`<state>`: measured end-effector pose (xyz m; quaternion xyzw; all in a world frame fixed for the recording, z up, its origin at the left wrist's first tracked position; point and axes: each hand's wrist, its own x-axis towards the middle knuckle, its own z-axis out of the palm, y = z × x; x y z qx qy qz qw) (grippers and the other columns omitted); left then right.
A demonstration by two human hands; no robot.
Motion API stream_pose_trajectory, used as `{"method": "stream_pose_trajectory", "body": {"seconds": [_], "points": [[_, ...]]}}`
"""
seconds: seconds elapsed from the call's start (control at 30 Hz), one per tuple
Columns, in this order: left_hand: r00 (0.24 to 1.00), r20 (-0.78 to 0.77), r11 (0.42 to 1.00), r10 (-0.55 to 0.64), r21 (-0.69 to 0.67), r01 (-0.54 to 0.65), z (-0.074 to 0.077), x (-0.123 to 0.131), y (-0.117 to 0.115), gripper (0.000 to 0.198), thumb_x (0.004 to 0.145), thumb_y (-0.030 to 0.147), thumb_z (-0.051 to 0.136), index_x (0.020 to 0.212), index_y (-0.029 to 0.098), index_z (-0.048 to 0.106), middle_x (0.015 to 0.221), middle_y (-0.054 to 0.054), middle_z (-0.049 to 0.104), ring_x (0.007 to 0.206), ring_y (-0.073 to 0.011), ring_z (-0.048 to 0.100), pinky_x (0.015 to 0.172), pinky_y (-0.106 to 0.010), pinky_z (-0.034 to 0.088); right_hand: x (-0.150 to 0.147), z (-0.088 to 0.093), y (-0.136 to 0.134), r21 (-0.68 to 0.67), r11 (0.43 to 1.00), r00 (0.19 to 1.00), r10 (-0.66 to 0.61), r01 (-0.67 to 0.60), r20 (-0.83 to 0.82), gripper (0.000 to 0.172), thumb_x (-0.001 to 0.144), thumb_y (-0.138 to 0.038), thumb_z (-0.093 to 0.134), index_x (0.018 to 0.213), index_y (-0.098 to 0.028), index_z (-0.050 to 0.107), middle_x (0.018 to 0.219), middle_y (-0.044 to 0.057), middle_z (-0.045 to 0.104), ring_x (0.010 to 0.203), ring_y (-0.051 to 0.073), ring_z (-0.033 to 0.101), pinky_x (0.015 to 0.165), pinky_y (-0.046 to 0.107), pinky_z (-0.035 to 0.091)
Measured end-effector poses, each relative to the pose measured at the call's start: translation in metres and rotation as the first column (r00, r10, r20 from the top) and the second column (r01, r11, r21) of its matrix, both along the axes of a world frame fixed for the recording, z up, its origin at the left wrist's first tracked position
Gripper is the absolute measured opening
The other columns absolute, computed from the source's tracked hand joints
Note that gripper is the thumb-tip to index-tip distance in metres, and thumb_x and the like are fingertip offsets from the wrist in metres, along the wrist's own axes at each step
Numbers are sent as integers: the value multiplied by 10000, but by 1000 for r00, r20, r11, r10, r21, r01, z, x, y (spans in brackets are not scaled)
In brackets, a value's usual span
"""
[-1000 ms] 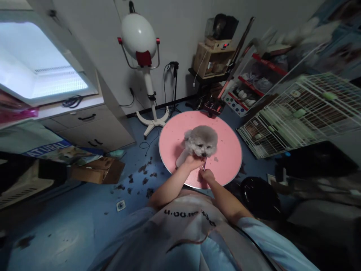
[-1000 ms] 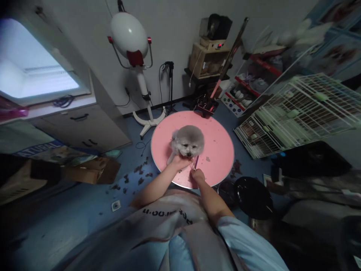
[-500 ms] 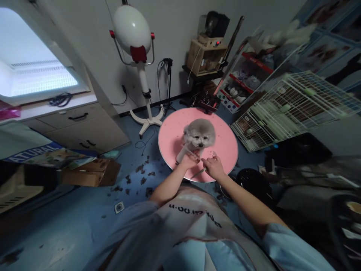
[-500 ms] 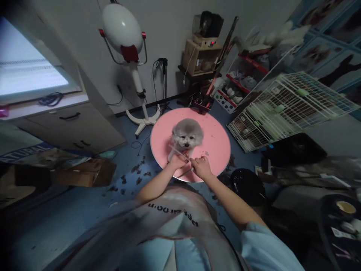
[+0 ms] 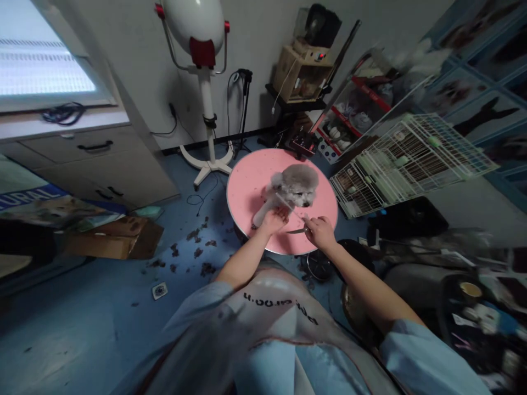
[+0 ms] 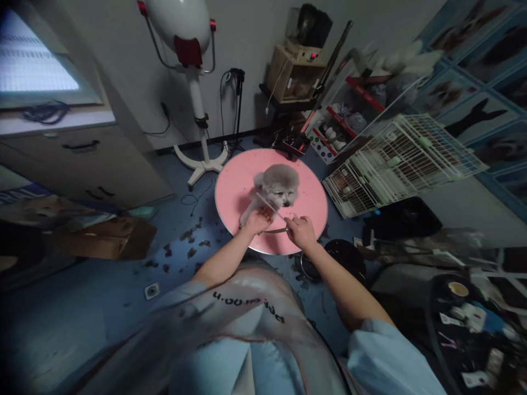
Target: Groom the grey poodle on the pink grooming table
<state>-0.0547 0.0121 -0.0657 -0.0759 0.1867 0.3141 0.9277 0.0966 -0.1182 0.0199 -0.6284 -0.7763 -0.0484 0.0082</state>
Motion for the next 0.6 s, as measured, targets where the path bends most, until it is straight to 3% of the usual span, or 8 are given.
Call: {"method": "stream_pose_trajectory", "body": {"seconds": [0.13, 0.23, 0.3, 0.37, 0.47, 0.6], "points": [[999, 47, 1000, -12, 20, 11, 9, 10, -7, 324, 999, 154, 333, 787, 152, 578, 785, -85, 647, 801, -169, 606, 662, -277, 415, 12, -14, -30, -142, 975, 980, 153, -171, -127, 364, 851, -249, 495, 1152, -185, 688, 831, 88, 672, 823, 233, 588, 987, 449, 358], [998, 55, 998, -10, 61, 6, 22, 31, -7, 318, 1003, 148, 344, 783, 139, 573, 701, -66, 601, 705, -154, 559, 640, -274, 398, 21, -40, -70, -117, 992, 961, -72, 42, -266, 324, 881, -281, 444, 1096, -253, 685, 835, 86, 676, 850, 274, 610, 1023, 497, 389], [997, 37, 996, 62, 61, -64, 31, 45, -4, 335, 1010, 159, 333, 748, 154, 542, 652, -44, 562, 643, -140, 516, 622, -266, 386, 28, -59, -93, -104, 973, 919, -228, 205, -323, 333, 909, -297, 381, 1065, -312, 675, 861, 94, 683, 896, 315, 623, 970, 519, 443], [988, 29, 986, 153, 64, -154, 36, 53, 1, 355, 1018, 190, 325, 705, 172, 492, 619, -28, 525, 616, -132, 489, 620, -260, 386, 33, -75, -105, -78, 962, 899, -272, 262, -343, 373, 932, -310, 319, 1061, -347, 667, 889, 99, 687, 931, 339, 627, 912, 530, 473], [976, -2, 970, 216, 112, -214, 27, 46, 6, 345, 1008, 226, 356, 694, 172, 487, 623, -40, 527, 640, -148, 508, 654, -285, 411, 37, -81, -94, -60, 986, 919, -165, 154, -357, 350, 920, -305, 359, 1054, -321, 681, 830, 85, 676, 855, 293, 634, 964, 491, 443], [955, -161, 961, 250, 164, -224, -5, 17, 2, 254, 963, 142, 397, 768, 149, 560, 686, -61, 585, 661, -152, 543, 657, -288, 413, 31, -55, -29, -5, 1000, 939, 13, -16, -343, 368, 858, -266, 467, 1141, -223, 698, 811, 88, 667, 872, 257, 602, 1032, 470, 325]]}}
